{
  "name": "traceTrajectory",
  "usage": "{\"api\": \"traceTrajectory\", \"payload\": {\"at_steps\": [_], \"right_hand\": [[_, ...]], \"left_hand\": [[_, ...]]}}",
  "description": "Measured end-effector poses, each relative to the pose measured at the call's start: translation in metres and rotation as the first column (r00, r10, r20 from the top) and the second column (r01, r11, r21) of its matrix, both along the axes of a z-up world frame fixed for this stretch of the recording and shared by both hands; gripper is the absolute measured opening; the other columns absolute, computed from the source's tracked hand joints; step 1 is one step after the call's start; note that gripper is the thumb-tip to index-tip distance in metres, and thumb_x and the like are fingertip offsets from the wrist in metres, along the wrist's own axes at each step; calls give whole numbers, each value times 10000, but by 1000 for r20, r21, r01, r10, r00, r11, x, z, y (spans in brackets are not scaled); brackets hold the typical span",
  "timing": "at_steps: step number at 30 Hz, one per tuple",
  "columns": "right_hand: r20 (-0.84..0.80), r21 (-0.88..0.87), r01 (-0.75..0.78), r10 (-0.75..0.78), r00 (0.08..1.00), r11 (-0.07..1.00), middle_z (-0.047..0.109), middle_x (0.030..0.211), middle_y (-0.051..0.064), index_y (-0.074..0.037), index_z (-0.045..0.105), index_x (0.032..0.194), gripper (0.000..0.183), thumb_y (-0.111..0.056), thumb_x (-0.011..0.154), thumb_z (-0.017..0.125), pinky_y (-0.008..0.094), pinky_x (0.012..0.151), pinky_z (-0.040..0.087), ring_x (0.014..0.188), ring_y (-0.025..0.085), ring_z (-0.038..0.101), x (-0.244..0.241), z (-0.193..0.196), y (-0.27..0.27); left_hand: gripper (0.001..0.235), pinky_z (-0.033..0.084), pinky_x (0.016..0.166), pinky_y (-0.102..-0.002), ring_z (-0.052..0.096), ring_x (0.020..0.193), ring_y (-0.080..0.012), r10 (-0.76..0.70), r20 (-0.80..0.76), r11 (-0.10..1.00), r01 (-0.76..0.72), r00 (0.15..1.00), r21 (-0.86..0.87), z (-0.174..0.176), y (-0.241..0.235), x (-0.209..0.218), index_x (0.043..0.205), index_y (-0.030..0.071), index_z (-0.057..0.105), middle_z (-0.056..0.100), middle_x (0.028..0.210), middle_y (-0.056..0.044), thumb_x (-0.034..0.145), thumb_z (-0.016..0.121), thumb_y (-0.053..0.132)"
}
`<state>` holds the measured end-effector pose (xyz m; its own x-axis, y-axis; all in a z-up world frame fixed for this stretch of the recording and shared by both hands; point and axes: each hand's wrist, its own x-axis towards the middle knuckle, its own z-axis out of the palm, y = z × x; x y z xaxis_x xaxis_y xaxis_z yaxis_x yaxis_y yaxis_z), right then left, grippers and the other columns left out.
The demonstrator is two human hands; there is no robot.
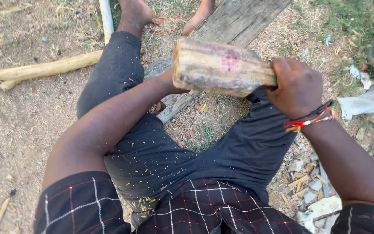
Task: The person sits on the ground and carves a rectangular notch into a large log using a chisel and a wooden mallet. They repeatedly strike the chisel to remove wood chips, occasionally adjusting the tool's position to deepen the cut.
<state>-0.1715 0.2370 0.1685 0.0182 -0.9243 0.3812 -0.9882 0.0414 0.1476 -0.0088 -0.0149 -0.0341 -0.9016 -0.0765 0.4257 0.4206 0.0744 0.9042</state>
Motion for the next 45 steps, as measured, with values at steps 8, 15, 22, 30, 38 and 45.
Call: {"api": "traceTrajectory", "payload": {"at_steps": [8,15,22,30,38,45], "right_hand": [[735,-495,153,318,598,856,677,902,77,0,565,1141,284,-130,1050,800,342,718,562,758,219,673,8,31,1],[160,-352,-11,72,985,936,664,870,119,-59,637,1018,226,-57,1064,859,407,651,505,703,282,659,-8,11,-12],[251,-141,69,-32,968,988,644,824,124,-40,643,976,235,-127,895,845,378,661,526,710,281,672,-11,1,5],[846,-413,165,310,434,896,643,823,111,-29,627,976,200,-99,1010,812,347,663,519,713,234,666,4,14,24],[211,-186,106,-66,975,977,639,837,126,1,600,988,204,-67,1034,786,327,655,502,711,212,645,-18,-25,13],[144,66,139,-147,979,988,635,849,140,27,576,997,208,-39,1056,764,309,647,487,709,192,626,-33,-52,20]], "left_hand": [[195,518,899,-500,650,1010,-416,264,47,758,-177,963,-627,28,6,15,1008,23,664,684,1036,-201,820,672,74],[246,518,961,-484,670,1060,-373,310,1,724,-235,951,-649,16,7,12,1079,48,683,702,1122,-177,834,656,54],[235,522,909,-495,652,1023,-400,339,-3,677,-246,941,-694,20,-3,22,1040,42,686,684,1067,-194,816,730,98],[240,521,903,-496,650,1031,-407,301,32,707,-201,953,-678,30,0,12,1023,35,672,668,1077,-191,796,725,93],[286,529,967,-485,651,1113,-405,237,-20,710,-187,971,-679,15,-1,11,1095,37,652,691,1164,-171,816,702,74],[314,549,911,-466,673,1030,-387,294,37,692,-186,955,-698,30,8,15,1093,31,656,684,1119,-178,790,720,80]]}}
